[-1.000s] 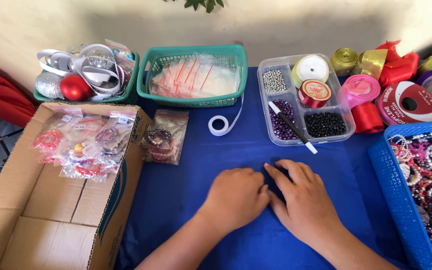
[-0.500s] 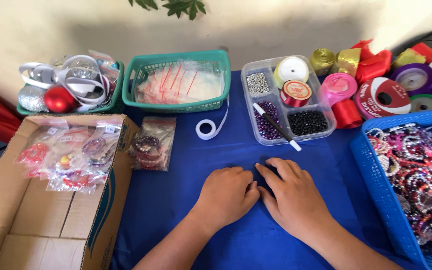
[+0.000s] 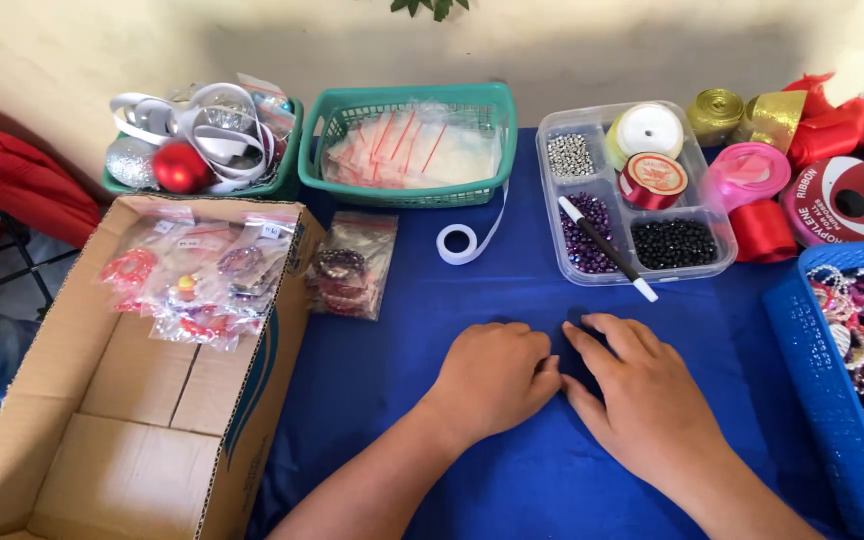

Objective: The person places bracelets one by one into small plastic bags, sealing each bag by hand.

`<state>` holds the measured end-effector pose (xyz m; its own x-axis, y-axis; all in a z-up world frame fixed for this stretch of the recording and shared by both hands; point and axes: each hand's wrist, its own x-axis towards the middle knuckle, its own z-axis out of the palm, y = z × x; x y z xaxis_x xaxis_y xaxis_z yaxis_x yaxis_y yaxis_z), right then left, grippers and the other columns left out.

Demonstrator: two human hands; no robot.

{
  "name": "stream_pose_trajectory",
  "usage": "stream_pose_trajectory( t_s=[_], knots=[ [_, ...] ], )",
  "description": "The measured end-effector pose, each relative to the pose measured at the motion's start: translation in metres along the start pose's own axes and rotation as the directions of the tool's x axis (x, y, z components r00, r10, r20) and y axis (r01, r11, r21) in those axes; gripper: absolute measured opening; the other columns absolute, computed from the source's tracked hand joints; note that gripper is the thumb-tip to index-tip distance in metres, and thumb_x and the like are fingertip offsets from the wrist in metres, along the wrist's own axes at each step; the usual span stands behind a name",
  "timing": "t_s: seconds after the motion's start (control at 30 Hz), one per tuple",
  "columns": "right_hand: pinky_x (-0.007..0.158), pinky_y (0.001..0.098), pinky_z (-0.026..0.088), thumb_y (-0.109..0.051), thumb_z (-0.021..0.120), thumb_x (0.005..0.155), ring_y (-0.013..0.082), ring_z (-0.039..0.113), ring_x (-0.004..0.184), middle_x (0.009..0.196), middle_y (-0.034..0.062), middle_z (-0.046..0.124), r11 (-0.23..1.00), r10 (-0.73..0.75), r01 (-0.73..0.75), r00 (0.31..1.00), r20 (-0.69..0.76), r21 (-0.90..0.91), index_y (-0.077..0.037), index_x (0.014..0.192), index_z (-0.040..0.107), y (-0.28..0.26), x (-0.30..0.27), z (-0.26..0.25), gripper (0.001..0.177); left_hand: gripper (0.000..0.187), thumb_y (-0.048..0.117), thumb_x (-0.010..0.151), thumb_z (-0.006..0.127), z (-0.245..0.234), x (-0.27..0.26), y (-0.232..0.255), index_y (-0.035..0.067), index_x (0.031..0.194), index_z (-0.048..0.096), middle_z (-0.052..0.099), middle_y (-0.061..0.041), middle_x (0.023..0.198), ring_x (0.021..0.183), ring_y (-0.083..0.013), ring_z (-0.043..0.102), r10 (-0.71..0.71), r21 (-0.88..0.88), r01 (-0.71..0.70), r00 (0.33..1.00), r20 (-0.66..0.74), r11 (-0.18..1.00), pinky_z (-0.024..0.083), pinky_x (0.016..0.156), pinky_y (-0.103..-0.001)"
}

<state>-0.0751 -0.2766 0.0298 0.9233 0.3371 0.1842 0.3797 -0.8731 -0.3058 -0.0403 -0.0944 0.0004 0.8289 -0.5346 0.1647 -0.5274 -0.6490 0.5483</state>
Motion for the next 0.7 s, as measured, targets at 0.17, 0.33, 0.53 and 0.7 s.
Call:
stream_pose_trajectory(
  t_s=[0.17, 0.33, 0.53, 0.7],
  knots=[
    [0.094, 0.044, 0.048, -0.032, 0.074, 0.077, 0.032, 0.057, 0.12, 0.136, 0.0151, 0.059, 0.998, -0.007, 0.012, 0.997, 0.082, -0.06, -0.002, 0.129, 0.064, 0.002, -0.006, -0.002, 0.061, 0.024, 0.027, 0.089, 0.064, 0.004, 0.0, -0.001, 0.008, 0.075, 0.068, 0.068, -0.012, 0.079, 0.076, -0.0339, 0.068, 0.015, 0.032, -0.015, 1.0, -0.025, 0.999, 0.052, 0.073, -0.05],
    [0.095, 0.0458, 0.046, -0.037, 0.073, 0.077, 0.034, 0.053, 0.127, 0.144, 0.018, 0.055, 0.992, -0.045, 0.061, 0.989, 0.139, -0.113, 0.001, 0.128, 0.064, 0.002, -0.01, -0.005, 0.064, 0.024, 0.027, 0.088, 0.065, 0.007, 0.003, 0.0, 0.009, 0.072, 0.068, 0.068, -0.012, 0.076, 0.073, -0.0332, 0.068, 0.004, 0.06, -0.001, 0.999, -0.038, 0.998, 0.052, 0.07, -0.049],
    [0.097, 0.0455, 0.046, -0.039, 0.073, 0.077, 0.0327, 0.053, 0.124, 0.144, 0.0166, 0.056, 0.995, -0.05, 0.062, 0.987, 0.152, -0.076, -0.001, 0.126, 0.065, 0.006, -0.008, -0.006, 0.062, 0.026, 0.03, 0.09, 0.065, 0.008, 0.001, 0.0, 0.009, 0.076, 0.07, 0.07, -0.012, 0.079, 0.075, -0.0321, 0.069, -0.022, 0.077, 0.023, 1.0, -0.021, 0.997, 0.054, 0.071, -0.048],
    [0.097, 0.0451, 0.046, -0.04, 0.072, 0.077, 0.034, 0.054, 0.123, 0.143, 0.0176, 0.056, 0.994, -0.065, 0.077, 0.988, 0.142, -0.079, 0.001, 0.127, 0.064, 0.006, -0.008, -0.007, 0.065, 0.03, 0.039, 0.095, 0.063, -0.056, 0.005, 0.004, 0.011, 0.09, 0.071, 0.071, -0.012, 0.091, 0.085, -0.031, 0.07, -0.27, 0.496, 0.224, 0.963, 0.022, 0.839, 0.053, 0.073, -0.047]
  ],
)
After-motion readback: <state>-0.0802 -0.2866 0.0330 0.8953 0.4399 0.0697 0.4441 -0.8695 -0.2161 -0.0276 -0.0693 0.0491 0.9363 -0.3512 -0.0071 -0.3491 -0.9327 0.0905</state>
